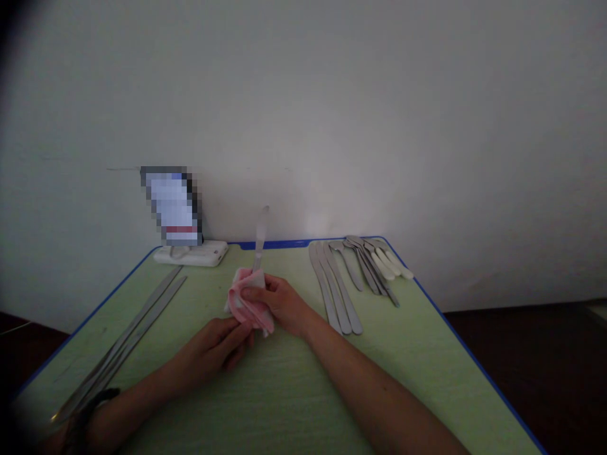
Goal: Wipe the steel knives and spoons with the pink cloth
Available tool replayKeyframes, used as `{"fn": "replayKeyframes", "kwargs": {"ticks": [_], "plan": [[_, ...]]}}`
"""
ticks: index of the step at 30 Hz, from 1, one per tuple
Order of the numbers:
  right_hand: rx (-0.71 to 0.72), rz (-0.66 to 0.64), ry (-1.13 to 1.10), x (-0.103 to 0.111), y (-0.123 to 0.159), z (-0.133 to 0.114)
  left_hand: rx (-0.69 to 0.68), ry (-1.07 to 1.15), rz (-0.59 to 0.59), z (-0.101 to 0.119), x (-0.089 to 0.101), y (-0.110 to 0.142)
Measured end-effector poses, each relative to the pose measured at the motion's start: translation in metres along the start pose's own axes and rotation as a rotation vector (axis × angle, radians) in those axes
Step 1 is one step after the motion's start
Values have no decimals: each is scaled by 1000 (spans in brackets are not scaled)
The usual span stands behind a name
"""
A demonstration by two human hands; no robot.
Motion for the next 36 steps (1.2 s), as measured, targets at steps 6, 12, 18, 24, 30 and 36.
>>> {"fn": "replayKeyframes", "kwargs": {"ticks": [6,12,18,24,30,36], "plan": [[-10,15,-41,-1,0,0,0,8,-2,-3,-2,0],[-41,9,-34,-1,-1,1,-2,29,1,0,-2,2],[-29,8,-5,-1,1,0,-4,-47,-11,4,-1,1],[-48,31,6,-1,0,0,-3,-70,-25,5,-1,1],[-35,35,27,-5,3,-3,-10,-39,-31,4,-2,1],[-27,25,32,-4,2,-3,-7,-34,-26,1,-3,2]]}}
Point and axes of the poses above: each hand's wrist, its own y-axis away from the middle knuckle, its own x-axis out of the back of the hand, z = x × y, the point moved 4 cm from there along -y, towards the middle knuckle, and after that the axes turned 12 degrees about -x, right-handed, at the moved point
